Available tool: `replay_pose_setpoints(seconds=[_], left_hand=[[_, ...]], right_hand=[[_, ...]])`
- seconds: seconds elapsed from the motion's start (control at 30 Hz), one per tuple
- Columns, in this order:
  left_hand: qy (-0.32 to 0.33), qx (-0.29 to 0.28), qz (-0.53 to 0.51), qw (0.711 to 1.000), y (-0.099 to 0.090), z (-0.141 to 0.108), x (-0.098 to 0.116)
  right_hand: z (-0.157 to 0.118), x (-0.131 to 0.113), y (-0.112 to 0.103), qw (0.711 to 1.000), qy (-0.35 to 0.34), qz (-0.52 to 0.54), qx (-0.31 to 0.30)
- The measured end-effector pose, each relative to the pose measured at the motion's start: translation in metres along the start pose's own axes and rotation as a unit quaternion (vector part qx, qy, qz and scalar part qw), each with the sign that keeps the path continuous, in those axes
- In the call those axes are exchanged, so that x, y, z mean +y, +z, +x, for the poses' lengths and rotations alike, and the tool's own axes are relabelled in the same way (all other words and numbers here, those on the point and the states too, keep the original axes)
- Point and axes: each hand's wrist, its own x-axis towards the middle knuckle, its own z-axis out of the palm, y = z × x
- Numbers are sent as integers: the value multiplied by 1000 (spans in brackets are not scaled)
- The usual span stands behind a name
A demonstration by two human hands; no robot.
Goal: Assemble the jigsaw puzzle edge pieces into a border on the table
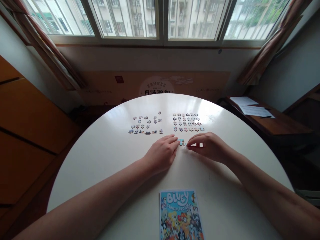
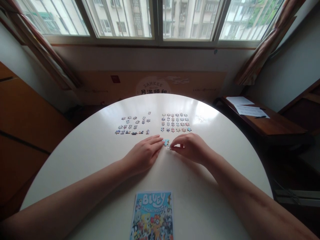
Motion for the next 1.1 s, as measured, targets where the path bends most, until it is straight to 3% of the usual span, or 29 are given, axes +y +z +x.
replay_pose_setpoints(seconds=[0.37,1.1], left_hand=[[2,-19,-4,1000,2,-1,-2],[10,-22,-27,999,-2,1,-2]], right_hand=[[3,0,13,999,6,-37,8],[3,-5,15,998,48,-33,3]])
